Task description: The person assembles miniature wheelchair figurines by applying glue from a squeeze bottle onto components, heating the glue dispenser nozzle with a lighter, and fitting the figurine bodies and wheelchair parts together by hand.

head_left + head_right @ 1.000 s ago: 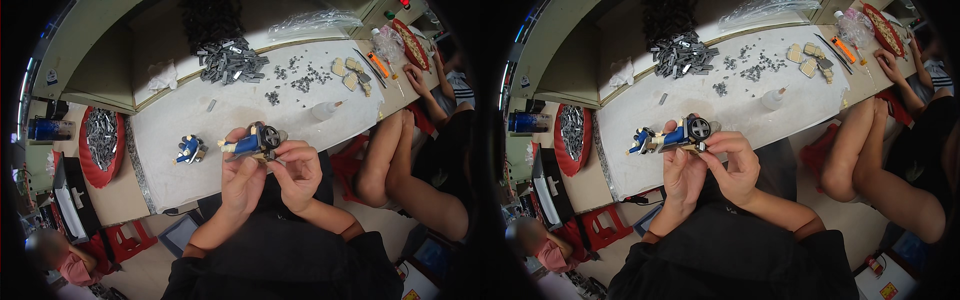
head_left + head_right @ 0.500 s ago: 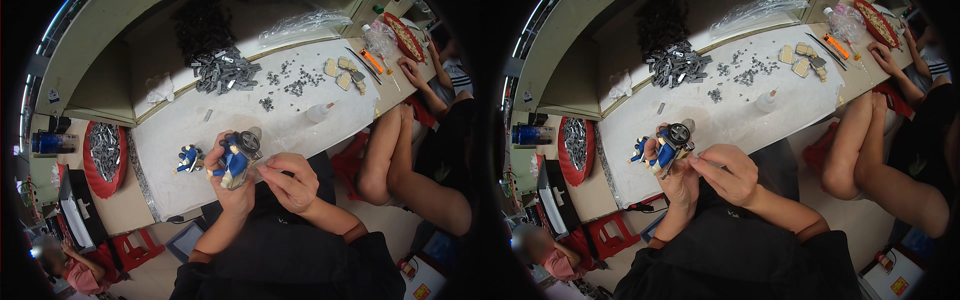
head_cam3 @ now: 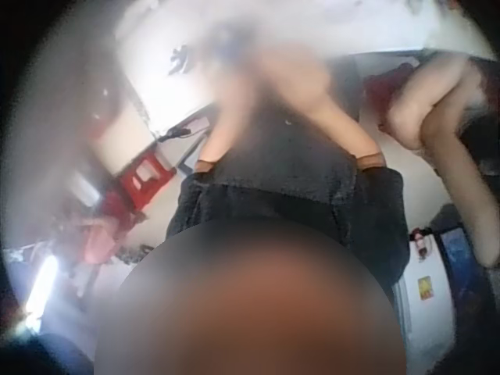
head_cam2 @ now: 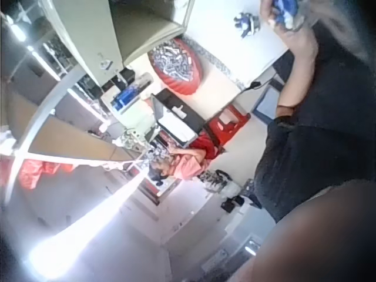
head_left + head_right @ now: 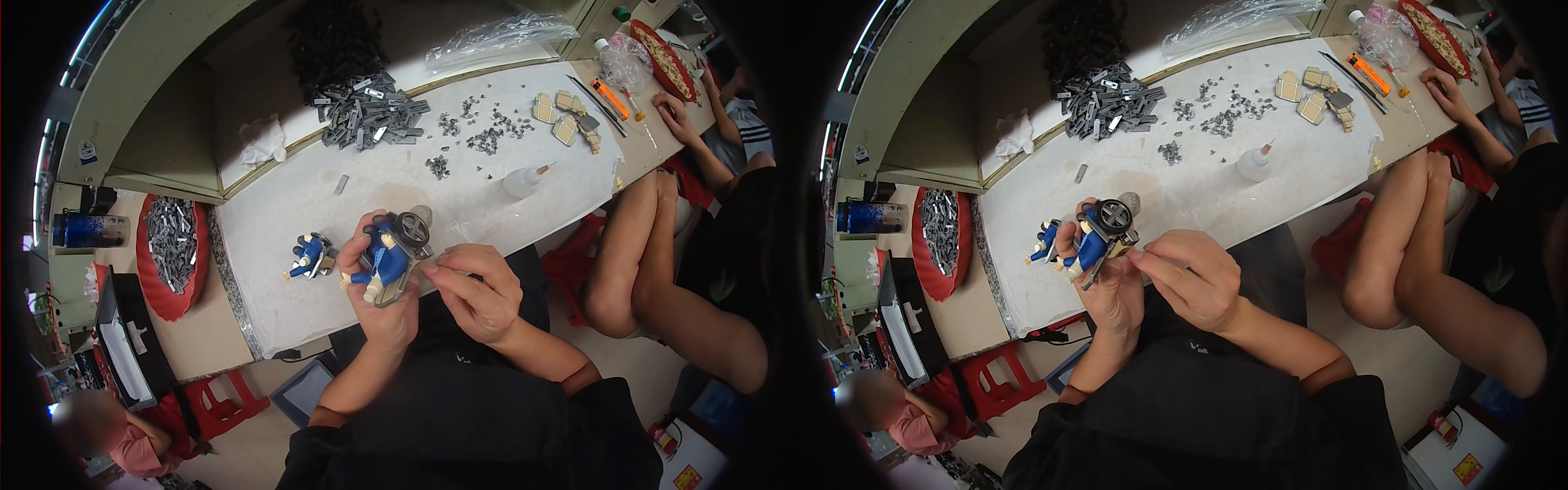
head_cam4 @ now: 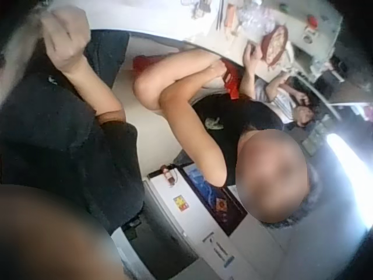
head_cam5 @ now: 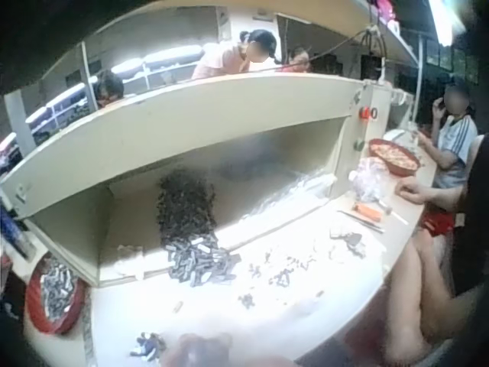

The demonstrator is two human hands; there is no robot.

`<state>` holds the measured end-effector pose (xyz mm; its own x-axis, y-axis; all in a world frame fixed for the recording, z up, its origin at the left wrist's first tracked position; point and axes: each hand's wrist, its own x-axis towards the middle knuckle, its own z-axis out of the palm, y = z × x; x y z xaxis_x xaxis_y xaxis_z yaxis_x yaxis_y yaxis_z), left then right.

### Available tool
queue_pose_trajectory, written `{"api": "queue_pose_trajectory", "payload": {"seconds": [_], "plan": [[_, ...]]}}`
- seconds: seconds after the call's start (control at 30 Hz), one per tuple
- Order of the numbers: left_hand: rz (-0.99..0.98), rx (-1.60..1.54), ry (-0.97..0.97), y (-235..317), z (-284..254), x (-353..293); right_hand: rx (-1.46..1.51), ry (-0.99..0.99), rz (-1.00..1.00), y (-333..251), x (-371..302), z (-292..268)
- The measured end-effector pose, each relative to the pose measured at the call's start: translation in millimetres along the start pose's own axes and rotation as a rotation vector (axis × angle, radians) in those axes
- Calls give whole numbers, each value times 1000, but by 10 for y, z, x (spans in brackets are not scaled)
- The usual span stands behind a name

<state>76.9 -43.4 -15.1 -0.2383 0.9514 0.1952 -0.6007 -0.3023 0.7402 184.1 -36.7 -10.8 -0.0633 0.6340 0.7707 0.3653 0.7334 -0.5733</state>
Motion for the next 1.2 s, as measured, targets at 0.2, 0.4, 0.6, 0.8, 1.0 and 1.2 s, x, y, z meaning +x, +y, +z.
{"api": "queue_pose_trajectory", "payload": {"seconds": [0.2, 0.4, 0.6, 0.8, 1.0, 1.2], "plan": [[-175, -165, 49, 31, 39, 34, 141, 37, 266, 8, 1, -17], [-299, -132, -9, 63, -15, 122, 76, -27, 154, 86, 69, 49], [-546, -84, -120, 98, -25, 112, 83, -235, 103, 78, 235, -30], [-661, 111, -262, 193, -93, 38, 140, -317, 156, -36, 248, -137], [-564, 71, -262, 206, -47, 45, 98, -360, 239, -39, 204, -118], [-576, -26, -216, 245, 32, 209, 92, -218, 225, 13, 252, -30]]}}
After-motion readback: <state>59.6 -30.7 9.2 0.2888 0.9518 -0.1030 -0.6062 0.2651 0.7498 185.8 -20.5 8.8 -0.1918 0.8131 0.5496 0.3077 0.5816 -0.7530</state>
